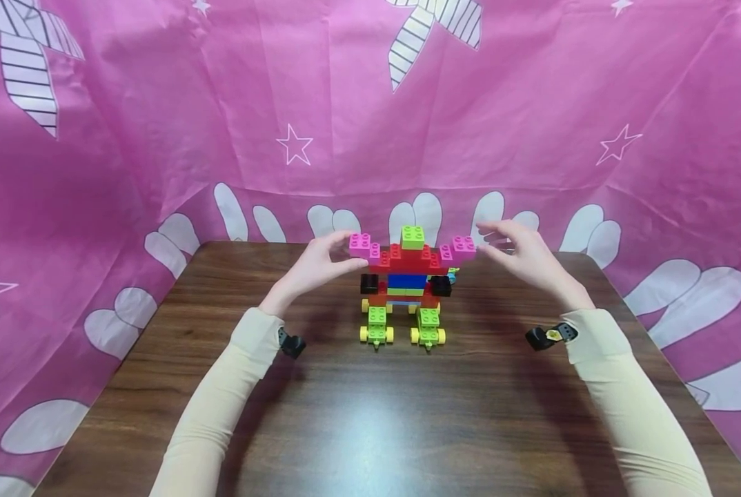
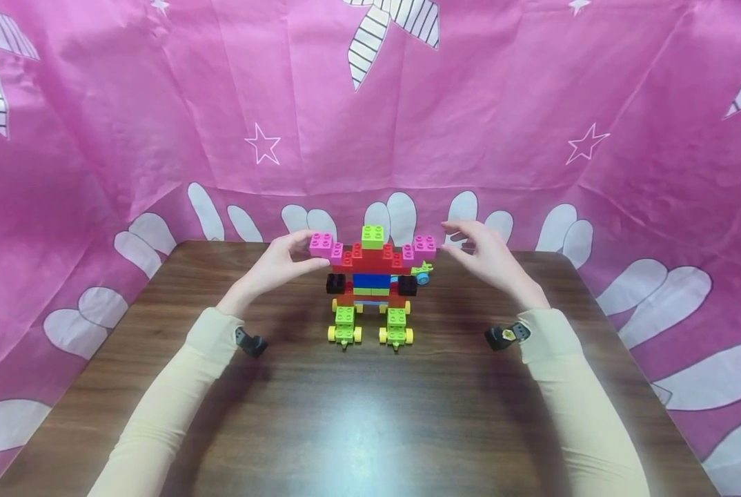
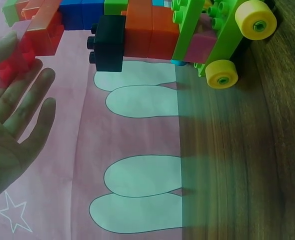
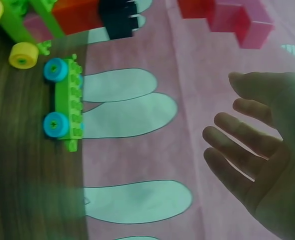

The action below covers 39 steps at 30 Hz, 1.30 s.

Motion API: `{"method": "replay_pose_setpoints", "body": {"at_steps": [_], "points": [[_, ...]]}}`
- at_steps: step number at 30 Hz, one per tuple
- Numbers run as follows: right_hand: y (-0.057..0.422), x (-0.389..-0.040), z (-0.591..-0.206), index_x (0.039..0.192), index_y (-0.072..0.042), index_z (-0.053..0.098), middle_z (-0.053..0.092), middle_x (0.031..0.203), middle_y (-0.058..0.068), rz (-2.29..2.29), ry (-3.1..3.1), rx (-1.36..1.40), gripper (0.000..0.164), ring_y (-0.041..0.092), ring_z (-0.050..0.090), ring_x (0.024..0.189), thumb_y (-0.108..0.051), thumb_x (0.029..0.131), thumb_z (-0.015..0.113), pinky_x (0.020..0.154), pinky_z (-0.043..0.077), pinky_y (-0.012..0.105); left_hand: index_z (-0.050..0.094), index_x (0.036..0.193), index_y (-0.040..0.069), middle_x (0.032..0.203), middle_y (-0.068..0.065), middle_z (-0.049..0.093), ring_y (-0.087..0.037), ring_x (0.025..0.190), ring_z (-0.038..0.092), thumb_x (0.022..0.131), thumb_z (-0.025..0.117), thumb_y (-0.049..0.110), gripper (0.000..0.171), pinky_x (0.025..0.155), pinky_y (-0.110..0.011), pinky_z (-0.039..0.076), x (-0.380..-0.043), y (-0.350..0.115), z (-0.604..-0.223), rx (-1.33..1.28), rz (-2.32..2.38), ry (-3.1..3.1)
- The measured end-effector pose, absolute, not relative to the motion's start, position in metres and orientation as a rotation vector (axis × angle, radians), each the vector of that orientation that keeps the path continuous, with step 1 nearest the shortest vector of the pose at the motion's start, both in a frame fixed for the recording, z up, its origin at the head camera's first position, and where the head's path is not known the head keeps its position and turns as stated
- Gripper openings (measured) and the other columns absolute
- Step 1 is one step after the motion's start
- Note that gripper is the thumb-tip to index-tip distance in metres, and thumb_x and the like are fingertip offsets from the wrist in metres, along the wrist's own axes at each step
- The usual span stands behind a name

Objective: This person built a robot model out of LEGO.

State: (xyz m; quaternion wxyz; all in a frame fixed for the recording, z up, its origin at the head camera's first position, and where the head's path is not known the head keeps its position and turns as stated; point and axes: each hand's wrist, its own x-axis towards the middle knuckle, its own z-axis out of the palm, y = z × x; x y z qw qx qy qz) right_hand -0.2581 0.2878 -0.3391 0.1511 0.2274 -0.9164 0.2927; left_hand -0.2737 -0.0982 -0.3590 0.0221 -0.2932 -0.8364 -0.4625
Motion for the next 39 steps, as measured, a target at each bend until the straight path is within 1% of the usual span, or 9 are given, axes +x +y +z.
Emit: {"method": "replay_pose_setpoints", "body": {"at_steps": [2, 6, 10, 15, 18, 24, 27, 33, 39], "points": [[0.287, -0.26, -0.344, 0.131, 0.0, 0.06, 0.066, 0.126, 0.02, 0.842, -2.631, 0.683, 0.042, 0.037, 0.069, 0.102, -0.008, 0.091, 0.07, 0.093, 0.053, 0.046, 0.06, 0.129, 0.014, 0.116, -0.004, 0.07, -0.02, 0.107, 0.066, 0.087, 0.077, 0.03, 0.048, 0.1, -0.042, 0.053, -0.273, -0.1, -0.359, -0.901, -1.442, -2.59], [0.285, -0.264, -0.355, 0.13, 0.001, 0.059, 0.065, 0.127, 0.021, 0.827, -2.645, 0.738, 0.041, 0.037, 0.069, 0.105, -0.01, 0.092, 0.069, 0.096, 0.052, 0.05, 0.061, 0.129, 0.016, 0.117, -0.003, 0.07, -0.02, 0.109, 0.066, 0.086, 0.078, 0.03, 0.048, 0.101, -0.043, 0.052, -0.273, -0.105, -0.36, -0.873, -1.452, -2.597], [0.282, -0.267, -0.363, 0.131, -0.002, 0.06, 0.064, 0.128, 0.02, 0.807, -2.685, 0.744, 0.041, 0.034, 0.067, 0.108, -0.015, 0.093, 0.069, 0.096, 0.051, 0.051, 0.061, 0.13, 0.017, 0.118, -0.002, 0.07, -0.02, 0.111, 0.065, 0.086, 0.078, 0.03, 0.049, 0.102, -0.042, 0.052, -0.271, -0.111, -0.359, -0.844, -1.453, -2.609], [0.279, -0.27, -0.371, 0.133, -0.004, 0.058, 0.063, 0.132, 0.019, 0.833, -2.729, 0.73, 0.043, 0.035, 0.065, 0.113, -0.018, 0.094, 0.068, 0.098, 0.051, 0.053, 0.061, 0.13, 0.016, 0.118, -0.002, 0.069, -0.021, 0.112, 0.064, 0.085, 0.078, 0.033, 0.051, 0.102, -0.044, 0.051, -0.269, -0.121, -0.359, -0.809, -1.438, -2.621], [0.277, -0.273, -0.375, 0.134, -0.004, 0.058, 0.062, 0.133, 0.018, 0.85, -2.737, 0.736, 0.043, 0.035, 0.063, 0.117, -0.016, 0.094, 0.068, 0.099, 0.051, 0.053, 0.06, 0.132, 0.016, 0.12, -0.003, 0.069, -0.022, 0.115, 0.063, 0.085, 0.078, 0.033, 0.053, 0.104, -0.045, 0.05, -0.269, -0.127, -0.359, -0.789, -1.428, -2.629], [0.274, -0.28, -0.381, 0.133, -0.001, 0.058, 0.064, 0.13, 0.02, 0.882, -2.714, 0.797, 0.042, 0.035, 0.064, 0.116, -0.006, 0.092, 0.067, 0.099, 0.051, 0.051, 0.059, 0.132, 0.015, 0.121, -0.004, 0.068, -0.024, 0.113, 0.063, 0.085, 0.078, 0.033, 0.054, 0.102, -0.045, 0.051, -0.269, -0.137, -0.359, -0.767, -1.442, -2.626], [0.272, -0.283, -0.383, 0.134, -0.001, 0.058, 0.063, 0.131, 0.021, 0.882, -2.727, 0.808, 0.042, 0.035, 0.062, 0.118, -0.007, 0.093, 0.066, 0.099, 0.051, 0.051, 0.059, 0.132, 0.016, 0.121, -0.004, 0.068, -0.023, 0.114, 0.063, 0.086, 0.078, 0.034, 0.053, 0.102, -0.046, 0.051, -0.269, -0.142, -0.359, -0.76, -1.445, -2.622], [0.267, -0.29, -0.389, 0.134, -0.001, 0.058, 0.064, 0.131, 0.019, 0.876, -2.764, 0.816, 0.042, 0.035, 0.06, 0.122, -0.011, 0.093, 0.066, 0.1, 0.05, 0.053, 0.058, 0.134, 0.017, 0.124, -0.003, 0.068, -0.023, 0.118, 0.062, 0.086, 0.077, 0.036, 0.055, 0.104, -0.046, 0.05, -0.268, -0.151, -0.361, -0.73, -1.431, -2.633], [0.26, -0.299, -0.396, 0.135, 0.0, 0.057, 0.063, 0.133, 0.019, 0.909, -2.798, 0.845, 0.044, 0.037, 0.058, 0.124, -0.011, 0.093, 0.067, 0.104, 0.047, 0.055, 0.058, 0.133, 0.015, 0.12, -0.005, 0.069, -0.024, 0.112, 0.064, 0.086, 0.077, 0.035, 0.054, 0.1, -0.046, 0.052, -0.267, -0.158, -0.361, -0.71, -1.427, -2.641]]}}
